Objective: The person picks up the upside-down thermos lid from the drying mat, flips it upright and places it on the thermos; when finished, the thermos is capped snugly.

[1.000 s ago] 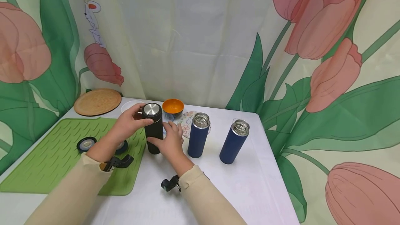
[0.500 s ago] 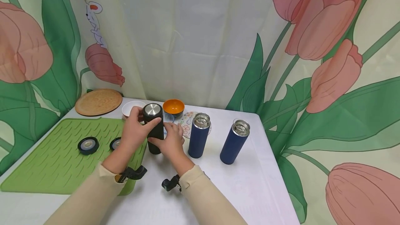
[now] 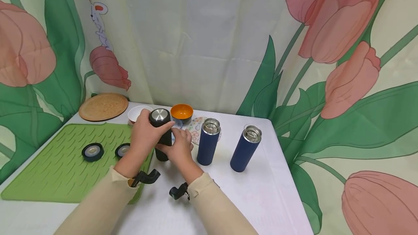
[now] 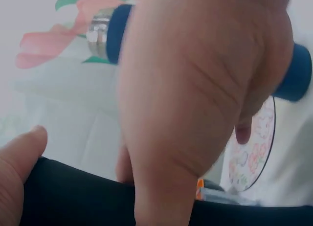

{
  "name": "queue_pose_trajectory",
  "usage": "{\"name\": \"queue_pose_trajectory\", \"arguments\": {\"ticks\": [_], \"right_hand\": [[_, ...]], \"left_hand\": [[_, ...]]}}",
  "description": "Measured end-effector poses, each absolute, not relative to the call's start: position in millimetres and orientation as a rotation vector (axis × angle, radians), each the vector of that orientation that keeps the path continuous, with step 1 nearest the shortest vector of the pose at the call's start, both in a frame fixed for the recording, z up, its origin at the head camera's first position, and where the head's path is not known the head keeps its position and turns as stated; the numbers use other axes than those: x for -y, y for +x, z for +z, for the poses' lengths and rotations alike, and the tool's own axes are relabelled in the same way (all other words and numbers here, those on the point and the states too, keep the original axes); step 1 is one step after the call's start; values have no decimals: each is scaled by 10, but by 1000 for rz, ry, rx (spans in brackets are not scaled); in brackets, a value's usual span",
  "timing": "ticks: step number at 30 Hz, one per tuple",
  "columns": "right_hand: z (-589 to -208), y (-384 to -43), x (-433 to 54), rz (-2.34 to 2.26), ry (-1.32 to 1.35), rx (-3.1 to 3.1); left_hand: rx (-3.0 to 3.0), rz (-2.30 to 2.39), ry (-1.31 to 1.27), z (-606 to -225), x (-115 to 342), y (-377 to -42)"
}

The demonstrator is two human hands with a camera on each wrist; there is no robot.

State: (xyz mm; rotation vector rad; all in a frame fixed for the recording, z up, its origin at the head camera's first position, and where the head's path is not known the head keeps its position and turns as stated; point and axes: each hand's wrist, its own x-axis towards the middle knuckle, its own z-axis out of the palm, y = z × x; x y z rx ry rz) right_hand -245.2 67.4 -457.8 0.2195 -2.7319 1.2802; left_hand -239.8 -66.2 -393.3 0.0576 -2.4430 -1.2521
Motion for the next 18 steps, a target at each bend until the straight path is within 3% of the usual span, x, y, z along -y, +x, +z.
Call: {"name": "queue_pose_trajectory", "arguments": {"ticks": [6,15,18], "right_hand": [[-4593,-2482,-661,1291,230,2719],[-4550,-2505,-709,1345,270,2751],[-4540,-2503,-717,1322,256,2772]], "left_hand": [[2438,-1327,-29,-3942,755,-2459],[2715,-1515,-557,-3806,1224,-2730],[2761,-1534,-561,-3746,1246,-2721]]}}
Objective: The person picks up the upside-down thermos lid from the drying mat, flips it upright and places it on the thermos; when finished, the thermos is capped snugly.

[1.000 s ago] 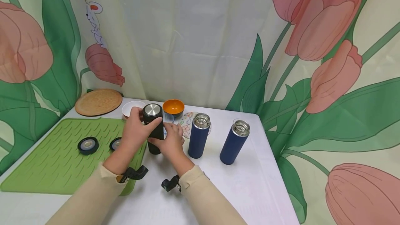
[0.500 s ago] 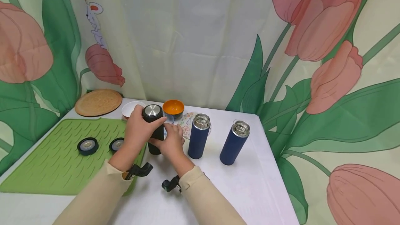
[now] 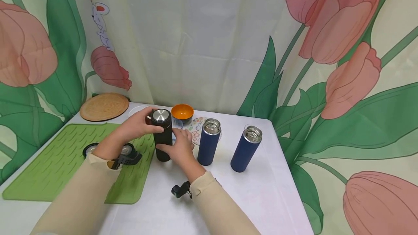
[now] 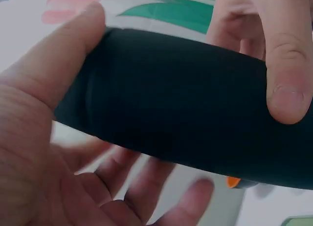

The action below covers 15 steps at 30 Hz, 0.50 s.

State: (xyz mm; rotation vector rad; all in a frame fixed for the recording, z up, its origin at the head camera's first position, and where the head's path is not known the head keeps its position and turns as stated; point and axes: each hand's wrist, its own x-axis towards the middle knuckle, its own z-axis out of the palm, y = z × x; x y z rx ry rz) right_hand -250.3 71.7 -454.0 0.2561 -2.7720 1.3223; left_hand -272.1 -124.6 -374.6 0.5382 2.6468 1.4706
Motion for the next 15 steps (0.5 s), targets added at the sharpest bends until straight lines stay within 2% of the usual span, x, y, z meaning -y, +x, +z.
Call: {"name": "queue_pose_trajectory", "arguments": {"ticks": [8,11,15], "right_hand": [[-4534,-2485,-721,1196,233,2818],[-4521,-2491,-716,1202,235,2817],[-4494,-2504,-720,1234,216,2823]], "left_hand": [[-3019,1445,61,-3744,799,-2397],[-3137,1382,100,-3751,767,-2405],[-3104,1271,330,-3703,935,-2507]]}}
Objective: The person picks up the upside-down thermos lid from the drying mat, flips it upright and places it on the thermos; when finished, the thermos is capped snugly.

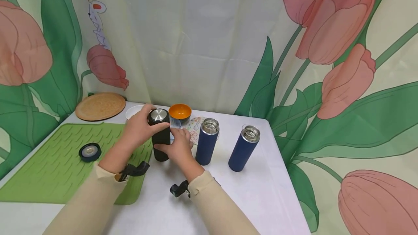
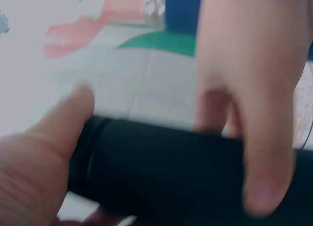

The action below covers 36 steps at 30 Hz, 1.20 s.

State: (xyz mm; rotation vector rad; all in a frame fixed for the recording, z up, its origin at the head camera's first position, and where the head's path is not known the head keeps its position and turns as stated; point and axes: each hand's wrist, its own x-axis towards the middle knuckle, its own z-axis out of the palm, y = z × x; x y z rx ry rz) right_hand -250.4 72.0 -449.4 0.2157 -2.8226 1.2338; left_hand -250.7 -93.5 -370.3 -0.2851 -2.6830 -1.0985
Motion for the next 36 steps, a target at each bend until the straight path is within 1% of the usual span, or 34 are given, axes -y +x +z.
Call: {"name": "queue_pose_trajectory", "arguments": {"ticks": [4,7,10,15,18,20,27,29,32,36], "right_hand": [[-4484,-2513,-705,1261,197,2818],[-4488,-2520,-687,1250,200,2817],[-4492,-2515,-680,1226,206,2828],[-4496,-2485,-671,1197,195,2849],[-4484,-2477,-684,1198,182,2847],[-4475,-2483,-700,1208,183,2841],[-4456,-2512,-693,1257,228,2824],[-4448,-2519,-686,1251,244,2822],[-4440,-2513,-682,1227,230,2827],[-4447,-2498,-682,1162,210,2847]], "left_hand": [[2795,-1215,-510,-3618,1148,-2605],[2846,-1263,-602,-3569,1215,-2633],[2871,-1222,-528,-3555,1165,-2585],[2797,-1133,-251,-3608,947,-2444],[2747,-1075,-229,-3613,883,-2426],[2755,-1038,-286,-3601,912,-2454],[2900,-1139,-648,-3481,1233,-2631],[2928,-1159,-679,-3436,1258,-2645],[2944,-1178,-591,-3418,1175,-2587],[2887,-1117,-270,-3473,921,-2454]]}}
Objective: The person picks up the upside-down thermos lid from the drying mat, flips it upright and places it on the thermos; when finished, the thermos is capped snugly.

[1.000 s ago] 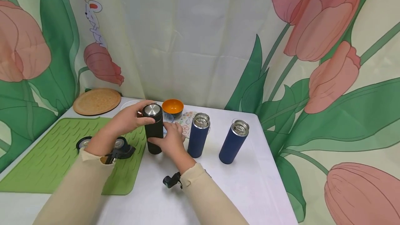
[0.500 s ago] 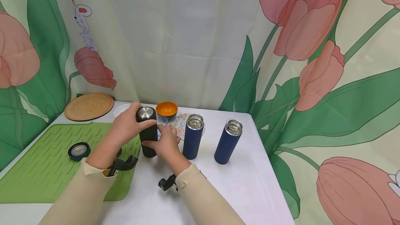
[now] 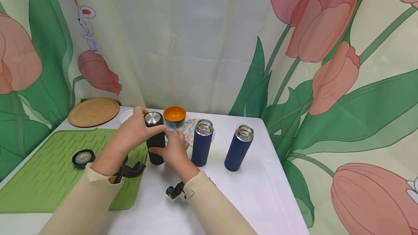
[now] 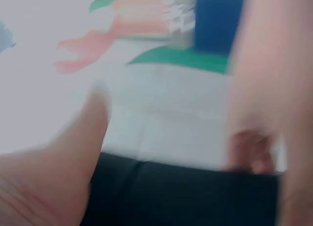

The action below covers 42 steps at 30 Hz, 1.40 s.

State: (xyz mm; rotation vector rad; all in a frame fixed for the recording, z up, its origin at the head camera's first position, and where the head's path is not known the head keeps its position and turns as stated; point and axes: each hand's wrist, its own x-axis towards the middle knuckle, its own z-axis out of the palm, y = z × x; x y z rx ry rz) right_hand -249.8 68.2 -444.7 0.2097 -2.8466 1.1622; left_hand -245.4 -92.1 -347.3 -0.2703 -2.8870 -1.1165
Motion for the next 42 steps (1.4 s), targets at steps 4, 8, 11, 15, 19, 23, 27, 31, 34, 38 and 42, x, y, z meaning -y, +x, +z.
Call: {"name": "queue_pose_trajectory", "arguments": {"ticks": [4,8,11,15,19,23,27,31,34,38,42], "right_hand": [[-4438,-2493,-674,1128,239,2838],[-4403,-2478,-676,1126,264,2822],[-4388,-2471,-688,1111,275,2826],[-4397,-2494,-707,1090,283,2833],[-4407,-2515,-707,1072,290,2843],[-4401,-2497,-695,1056,286,2854],[-4388,-2473,-684,1057,280,2836],[-4391,-2467,-683,1053,279,2842],[-4391,-2466,-687,1067,253,2866],[-4391,-2485,-701,1069,210,2885],[-4406,-2512,-710,1065,193,2893]], "left_hand": [[2785,-1002,-130,-3510,769,-2392],[2799,-940,-265,-3494,848,-2430],[2857,-955,-417,-3472,976,-2491],[2918,-1001,-613,-3427,1120,-2588],[2950,-1090,-716,-3400,1193,-2628],[2940,-1202,-555,-3424,1105,-2534],[2834,-1160,-241,-3509,894,-2414],[2729,-1000,-174,-3586,785,-2369],[2744,-925,-253,-3572,841,-2386],[2852,-936,-456,-3487,993,-2485],[2940,-979,-654,-3413,1132,-2599]]}}
